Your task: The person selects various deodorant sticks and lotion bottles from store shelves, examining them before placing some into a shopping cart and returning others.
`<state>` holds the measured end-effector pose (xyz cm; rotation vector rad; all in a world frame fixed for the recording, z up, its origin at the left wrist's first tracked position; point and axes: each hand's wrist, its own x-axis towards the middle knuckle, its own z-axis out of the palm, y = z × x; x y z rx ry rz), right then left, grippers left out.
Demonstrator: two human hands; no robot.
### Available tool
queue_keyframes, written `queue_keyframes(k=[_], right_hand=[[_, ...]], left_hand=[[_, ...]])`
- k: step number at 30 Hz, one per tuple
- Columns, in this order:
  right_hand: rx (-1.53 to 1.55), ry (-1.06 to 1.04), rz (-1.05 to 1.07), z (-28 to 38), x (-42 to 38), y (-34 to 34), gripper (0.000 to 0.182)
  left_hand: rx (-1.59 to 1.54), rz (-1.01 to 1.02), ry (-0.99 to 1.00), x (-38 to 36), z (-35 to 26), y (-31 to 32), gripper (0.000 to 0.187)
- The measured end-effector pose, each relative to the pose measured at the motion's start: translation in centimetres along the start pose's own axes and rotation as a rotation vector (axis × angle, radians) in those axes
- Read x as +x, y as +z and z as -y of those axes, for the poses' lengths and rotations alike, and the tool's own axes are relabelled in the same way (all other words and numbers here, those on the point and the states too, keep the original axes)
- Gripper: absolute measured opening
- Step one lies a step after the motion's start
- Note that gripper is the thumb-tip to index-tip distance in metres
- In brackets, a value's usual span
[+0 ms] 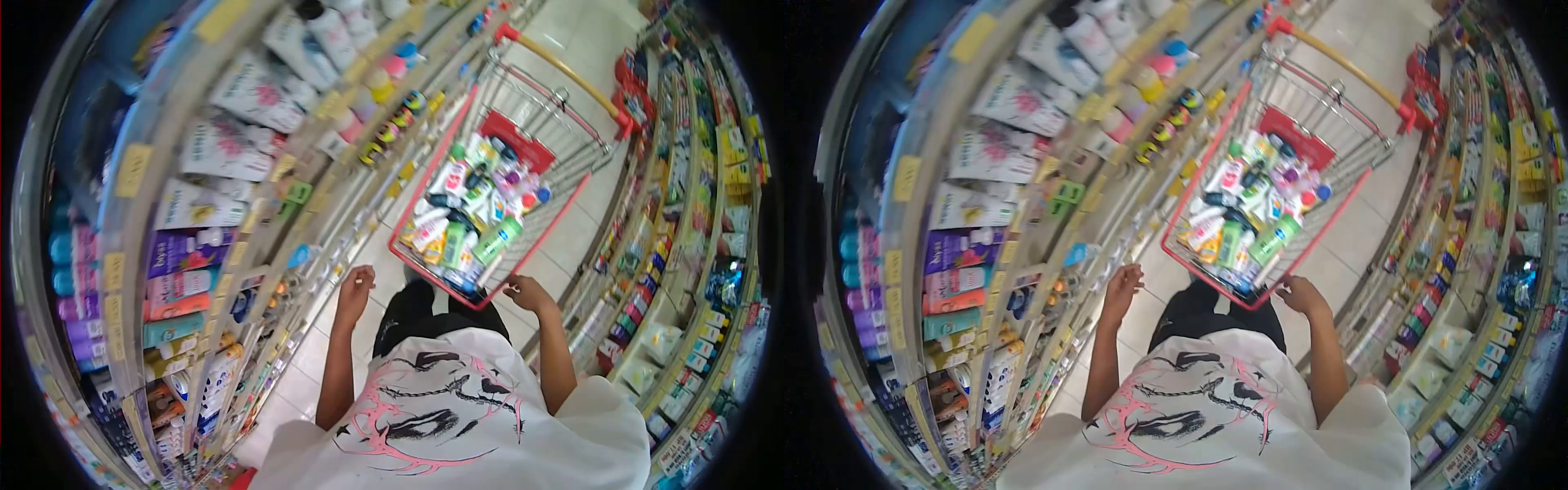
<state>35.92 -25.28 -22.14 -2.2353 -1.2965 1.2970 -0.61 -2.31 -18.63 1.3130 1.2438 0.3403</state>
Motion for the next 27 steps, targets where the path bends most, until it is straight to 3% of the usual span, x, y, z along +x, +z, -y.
queue_keyframes(k=[1,3,5,6,8,11,13,15,17,20,22,26,27], right_hand=[[0.033,0.056,0.030,-0.3,0.2,-0.3,0.028],[-0.002,0.069,0.039,-0.1,1.8,-1.6,0.024],[0.081,0.004,0.014,2.7,3.6,-4.1,0.025],[0.147,-0.057,0.004,3.2,5.3,-4.4,0.026],[0.212,-0.170,-0.004,3.8,9.1,-4.7,0.028],[0.206,-0.277,-0.028,3.6,15.7,-4.5,0.038],[0.113,-0.214,-0.040,2.5,20.4,-4.0,0.046],[0.045,-0.258,-0.210,0.2,26.1,-2.1,0.056],[0.071,-0.111,-0.206,1.5,28.1,-4.5,0.067],[0.033,-0.166,-0.197,0.1,29.7,-5.0,0.066],[-0.174,-0.159,-0.188,-0.2,29.4,-4.4,0.060],[-0.182,-0.192,-0.083,0.8,29.7,-5.9,0.054],[-0.250,-0.125,-0.260,0.4,30.5,-6.4,0.053]], left_hand=[[0.152,0.011,0.029,1.0,0.9,0.9,0.035],[0.630,0.165,-0.067,0.4,-4.1,2.7,0.042],[0.825,0.294,0.078,0.7,-4.0,3.7,0.043],[0.840,0.294,0.058,0.3,-4.8,4.6,0.043],[0.452,0.148,-0.024,-0.7,-7.0,7.0,0.045],[0.421,0.023,-0.072,-3.6,-6.1,8.8,0.044],[0.459,0.027,-0.176,-6.2,-5.0,9.6,0.045],[0.454,0.011,-0.294,-9.1,-2.8,10.0,0.047],[0.449,-0.033,-0.431,-11.7,-2.4,11.0,0.048],[0.452,-0.060,-0.530,-14.4,-1.0,12.6,0.048],[0.259,-0.086,-0.557,-15.6,-0.3,13.7,0.046],[0.077,-0.112,-0.588,-16.3,1.0,15.4,0.039],[0.069,-0.120,-0.599,-16.4,0.5,15.7,0.039]])
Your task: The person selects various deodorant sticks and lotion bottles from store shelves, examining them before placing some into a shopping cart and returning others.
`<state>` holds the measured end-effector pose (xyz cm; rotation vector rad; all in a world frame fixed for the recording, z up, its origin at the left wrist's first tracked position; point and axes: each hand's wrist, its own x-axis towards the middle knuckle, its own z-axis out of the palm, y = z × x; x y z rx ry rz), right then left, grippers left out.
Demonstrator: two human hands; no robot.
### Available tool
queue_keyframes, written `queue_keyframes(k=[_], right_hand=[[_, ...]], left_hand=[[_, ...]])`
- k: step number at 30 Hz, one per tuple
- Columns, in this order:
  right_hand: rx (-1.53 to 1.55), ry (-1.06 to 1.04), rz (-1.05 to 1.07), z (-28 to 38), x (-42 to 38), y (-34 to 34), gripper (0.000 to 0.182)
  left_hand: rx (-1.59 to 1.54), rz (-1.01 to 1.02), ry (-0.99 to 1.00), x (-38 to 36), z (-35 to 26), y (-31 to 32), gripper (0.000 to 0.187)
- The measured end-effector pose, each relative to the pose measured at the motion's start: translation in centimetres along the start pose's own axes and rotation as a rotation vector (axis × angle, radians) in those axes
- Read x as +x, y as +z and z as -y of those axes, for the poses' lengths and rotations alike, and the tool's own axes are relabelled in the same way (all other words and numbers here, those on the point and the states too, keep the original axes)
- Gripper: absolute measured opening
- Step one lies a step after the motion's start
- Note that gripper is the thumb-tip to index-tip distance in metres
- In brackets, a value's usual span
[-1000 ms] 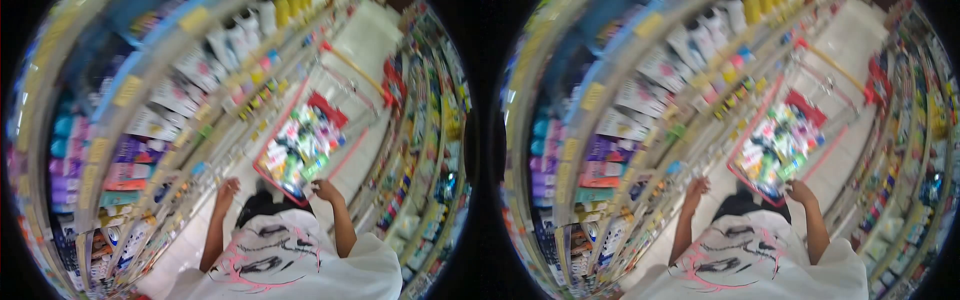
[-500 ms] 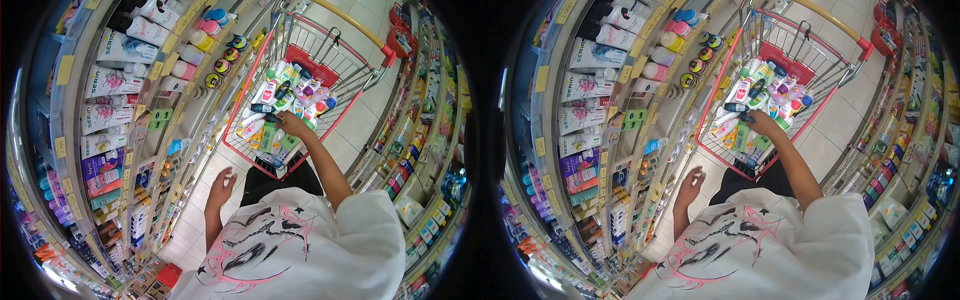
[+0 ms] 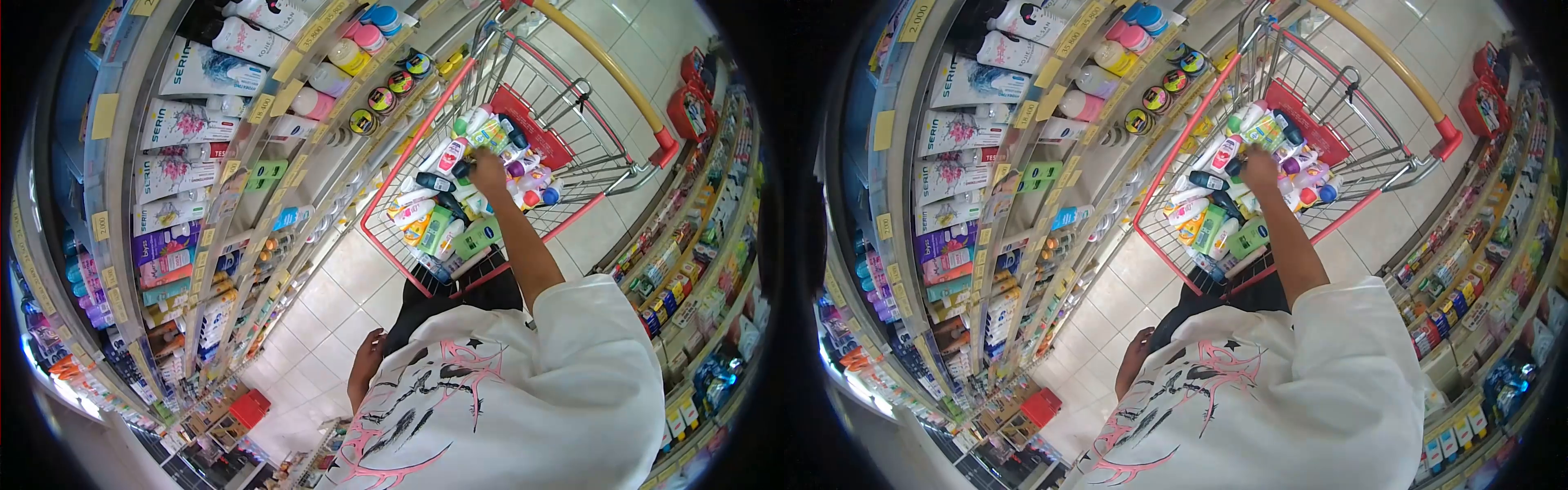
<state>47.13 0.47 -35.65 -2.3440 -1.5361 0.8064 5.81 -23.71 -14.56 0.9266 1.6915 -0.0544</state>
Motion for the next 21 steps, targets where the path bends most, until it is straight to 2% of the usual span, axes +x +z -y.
queue_keyframes(k=[2,3,5,6,8,9,12,13,14,16,18,20,21], right_hand=[[-0.126,0.098,-0.384,-0.9,0.9,-1.4,0.053],[-0.163,0.127,-0.480,-1.4,1.2,-2.7,0.056],[-0.171,0.253,-0.295,-3.5,2.2,-3.7,0.057],[-0.170,0.245,-0.286,-4.6,2.8,-3.5,0.057],[-0.146,0.229,-0.168,-6.4,3.8,-3.5,0.061],[-0.070,0.264,-0.103,-7.0,3.9,-3.7,0.057],[-0.091,0.296,-0.110,-7.2,4.1,-3.8,0.057],[0.053,0.334,-0.069,-6.8,4.0,-4.2,0.058],[0.052,0.333,-0.078,-6.5,3.4,-4.7,0.058],[1.168,0.298,0.163,-5.2,0.7,-6.1,0.058],[1.471,0.274,0.244,-1.0,-4.2,-9.6,0.054],[1.536,0.024,0.267,2.5,-8.5,-12.5,0.050],[1.504,-0.031,0.301,4.1,-10.3,-14.3,0.051]], left_hand=[[0.020,-0.056,0.053,-0.7,-0.9,0.1,0.039],[0.018,-0.104,-0.004,-1.3,-2.2,0.1,0.039],[0.040,-0.169,-0.006,-1.7,-2.9,0.0,0.040],[0.067,-0.222,0.010,-1.8,-3.1,0.0,0.040],[0.058,-0.224,0.025,-1.6,-2.9,-0.2,0.041],[0.084,-0.211,0.048,-1.3,-3.0,-0.4,0.041],[0.161,-0.206,0.113,-0.6,-5.5,-0.1,0.041],[0.149,-0.202,0.156,-0.5,-6.4,0.0,0.040],[0.136,-0.204,0.208,-0.1,-7.5,0.0,0.039],[0.087,-0.203,0.257,0.2,-10.7,0.3,0.037],[0.038,-0.205,0.300,0.5,-13.8,0.6,0.036],[0.013,-0.119,0.492,1.1,-17.0,1.0,0.038],[0.010,-0.124,0.508,1.3,-18.6,1.3,0.038]])
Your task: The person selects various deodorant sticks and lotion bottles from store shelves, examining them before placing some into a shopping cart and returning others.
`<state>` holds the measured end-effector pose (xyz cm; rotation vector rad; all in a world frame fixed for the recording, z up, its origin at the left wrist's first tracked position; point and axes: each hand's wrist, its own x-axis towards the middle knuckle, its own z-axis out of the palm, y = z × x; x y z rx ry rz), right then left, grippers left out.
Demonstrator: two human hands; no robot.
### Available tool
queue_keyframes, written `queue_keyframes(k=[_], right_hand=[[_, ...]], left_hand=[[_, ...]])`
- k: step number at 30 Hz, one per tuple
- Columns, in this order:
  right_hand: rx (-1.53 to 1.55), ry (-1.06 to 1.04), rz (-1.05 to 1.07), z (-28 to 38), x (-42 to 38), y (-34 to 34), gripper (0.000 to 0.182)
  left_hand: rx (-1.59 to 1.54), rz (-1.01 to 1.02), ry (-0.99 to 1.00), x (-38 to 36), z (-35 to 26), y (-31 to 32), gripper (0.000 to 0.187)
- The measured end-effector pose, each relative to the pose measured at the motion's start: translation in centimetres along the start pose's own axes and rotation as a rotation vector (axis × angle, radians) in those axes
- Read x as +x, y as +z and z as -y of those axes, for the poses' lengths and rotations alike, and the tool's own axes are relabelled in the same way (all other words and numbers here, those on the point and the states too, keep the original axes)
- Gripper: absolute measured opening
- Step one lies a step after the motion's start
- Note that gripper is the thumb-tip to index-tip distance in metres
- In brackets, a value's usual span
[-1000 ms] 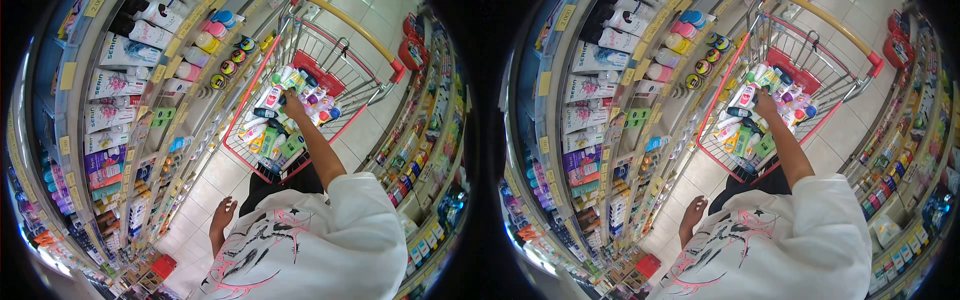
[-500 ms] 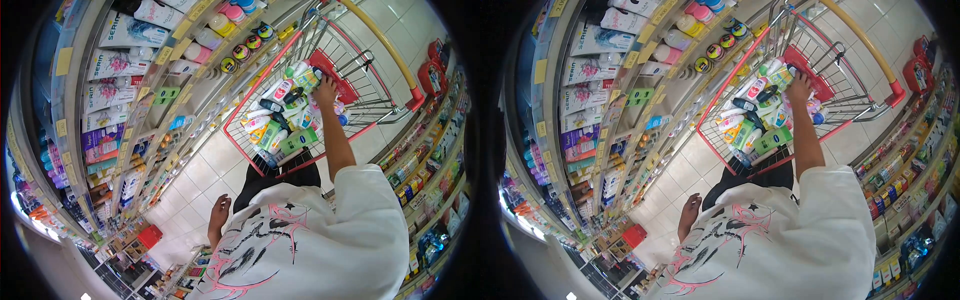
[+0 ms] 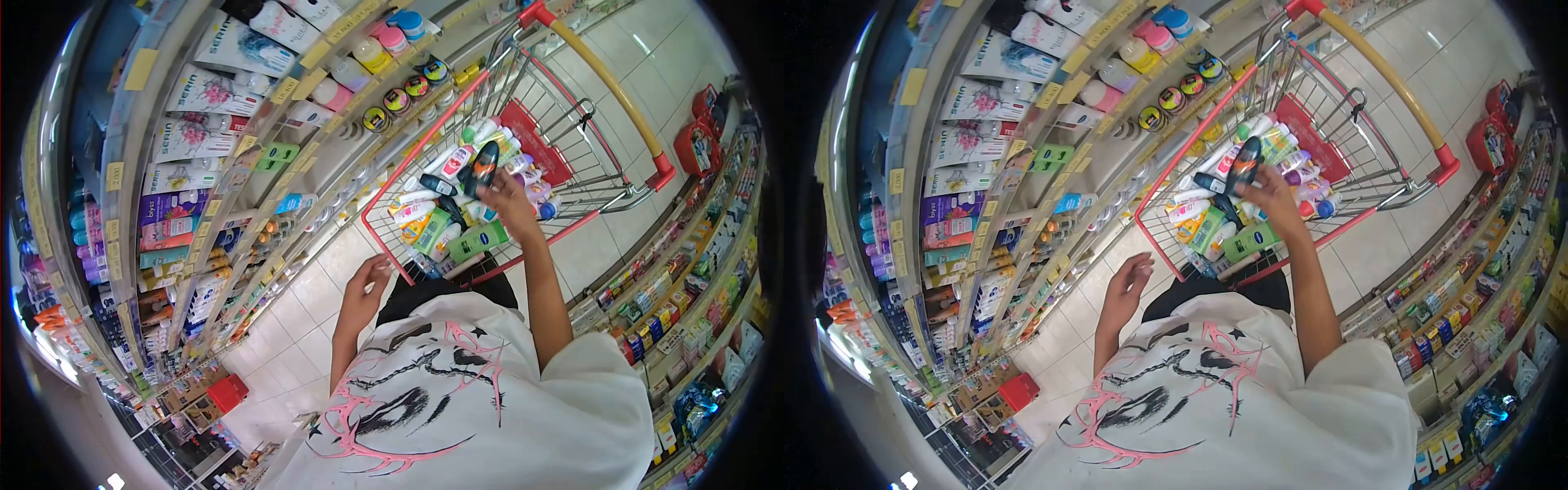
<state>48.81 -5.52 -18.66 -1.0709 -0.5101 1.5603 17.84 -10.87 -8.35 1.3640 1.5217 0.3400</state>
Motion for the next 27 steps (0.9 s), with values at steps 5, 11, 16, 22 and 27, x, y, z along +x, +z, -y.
queue_keyframes(k=[5,11,16,22,27], right_hand=[[-0.109,-0.088,0.250,4.8,-4.5,5.6,0.055],[-0.616,-0.252,0.340,4.9,-4.9,5.7,0.078],[-0.362,-0.157,0.416,7.9,-4.9,10.2,0.053],[-0.493,-0.211,0.459,10.4,-3.0,19.4,0.044],[-0.658,-0.602,0.529,17.8,-3.6,32.4,0.045]], left_hand=[[-0.428,0.245,0.226,2.9,-6.8,2.0,0.046],[-0.683,0.396,0.271,5.5,-4.0,4.6,0.038],[-0.761,0.356,0.360,5.0,-4.8,2.8,0.034],[-0.821,0.190,0.411,3.0,-3.2,-2.1,0.037],[-0.891,0.071,0.482,2.0,-1.4,-7.8,0.040]])
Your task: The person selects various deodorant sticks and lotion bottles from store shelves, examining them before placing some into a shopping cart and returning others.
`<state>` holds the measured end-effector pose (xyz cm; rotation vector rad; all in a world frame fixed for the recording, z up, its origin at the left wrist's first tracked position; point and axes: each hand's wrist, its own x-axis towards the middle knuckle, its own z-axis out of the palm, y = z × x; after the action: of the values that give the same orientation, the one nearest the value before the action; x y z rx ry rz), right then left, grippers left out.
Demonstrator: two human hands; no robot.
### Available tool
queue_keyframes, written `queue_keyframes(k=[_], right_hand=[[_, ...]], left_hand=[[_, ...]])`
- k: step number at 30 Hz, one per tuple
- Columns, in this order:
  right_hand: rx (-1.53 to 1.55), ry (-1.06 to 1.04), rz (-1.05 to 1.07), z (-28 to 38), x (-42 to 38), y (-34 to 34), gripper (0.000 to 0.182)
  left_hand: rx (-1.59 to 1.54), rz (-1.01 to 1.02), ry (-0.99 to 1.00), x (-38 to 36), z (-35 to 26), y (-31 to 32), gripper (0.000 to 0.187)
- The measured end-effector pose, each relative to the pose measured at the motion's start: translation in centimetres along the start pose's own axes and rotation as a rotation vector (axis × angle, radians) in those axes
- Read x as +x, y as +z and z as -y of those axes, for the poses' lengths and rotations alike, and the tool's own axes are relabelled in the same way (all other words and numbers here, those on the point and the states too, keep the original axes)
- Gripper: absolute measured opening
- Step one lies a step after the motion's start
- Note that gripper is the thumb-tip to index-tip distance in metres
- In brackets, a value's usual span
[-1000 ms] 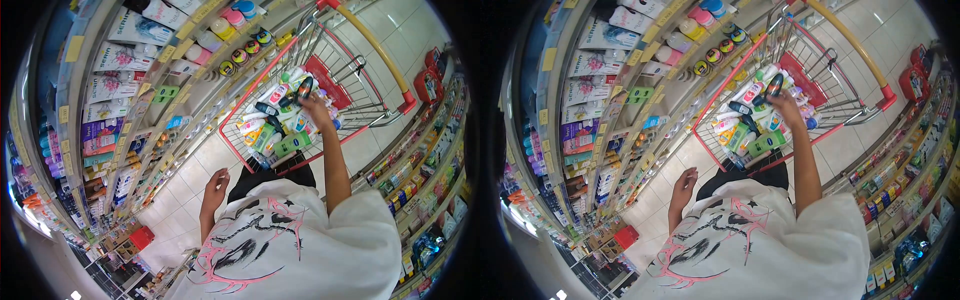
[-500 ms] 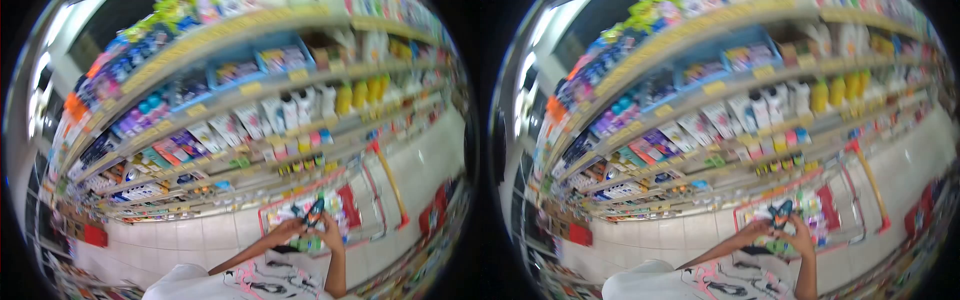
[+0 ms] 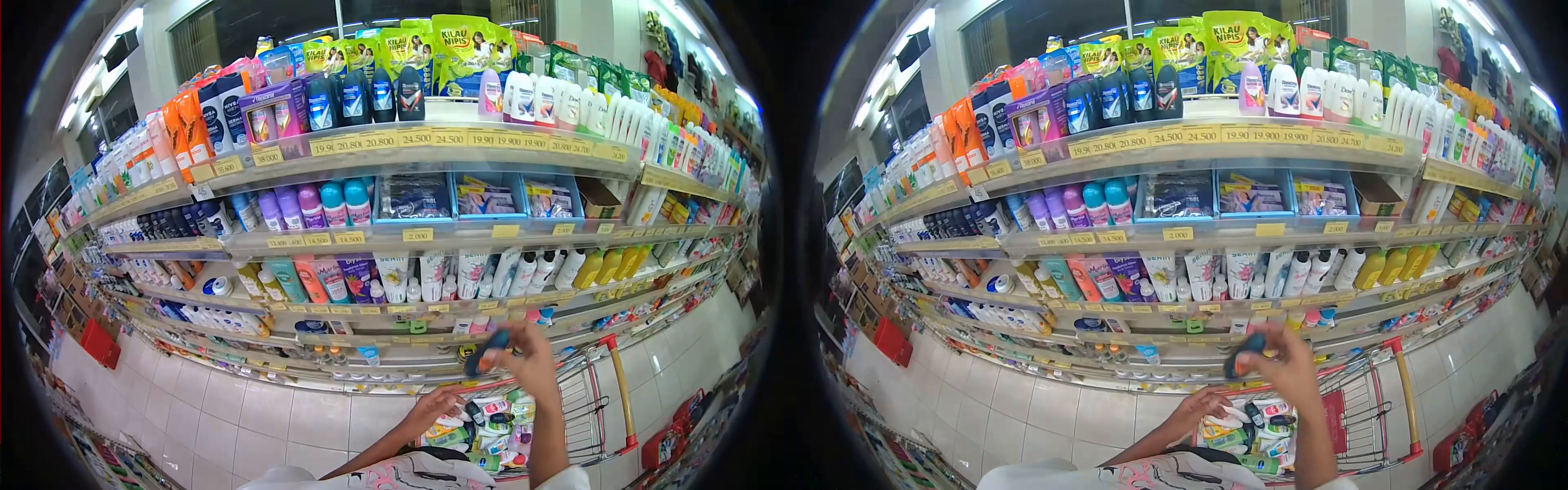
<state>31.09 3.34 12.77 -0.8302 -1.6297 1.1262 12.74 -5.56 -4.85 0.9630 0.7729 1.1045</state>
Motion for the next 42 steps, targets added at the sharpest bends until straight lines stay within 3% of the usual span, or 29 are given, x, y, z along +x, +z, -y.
queue_keyframes(k=[4,6,8,13,21,30,42], right_hand=[[-0.003,-0.572,-0.191,13.4,9.2,2.8,0.042],[-0.011,-0.597,-0.205,19.0,13.2,4.1,0.040],[-0.099,-0.766,-0.212,21.7,18.2,5.1,0.042],[-0.377,-0.861,-0.197,23.4,26.2,6.3,0.055],[-0.605,-0.674,-0.245,22.1,29.8,7.8,0.071],[-0.682,-0.540,-0.259,20.5,30.1,8.8,0.066],[-0.620,-0.400,-0.237,19.6,30.2,8.7,0.067]], left_hand=[[0.088,-0.021,-0.072,0.6,-0.7,-4.7,0.038],[0.146,-0.066,-0.115,0.7,-0.7,-6.8,0.037],[0.181,-0.054,-0.092,1.0,-0.6,-8.6,0.035],[0.226,-0.034,-0.130,1.0,-0.5,-12.7,0.034],[0.192,-0.045,-0.178,0.7,1.2,-16.1,0.033],[0.207,0.023,-0.190,0.0,1.0,-17.8,0.026],[0.272,0.013,-0.216,-0.9,1.4,-20.2,0.034]])
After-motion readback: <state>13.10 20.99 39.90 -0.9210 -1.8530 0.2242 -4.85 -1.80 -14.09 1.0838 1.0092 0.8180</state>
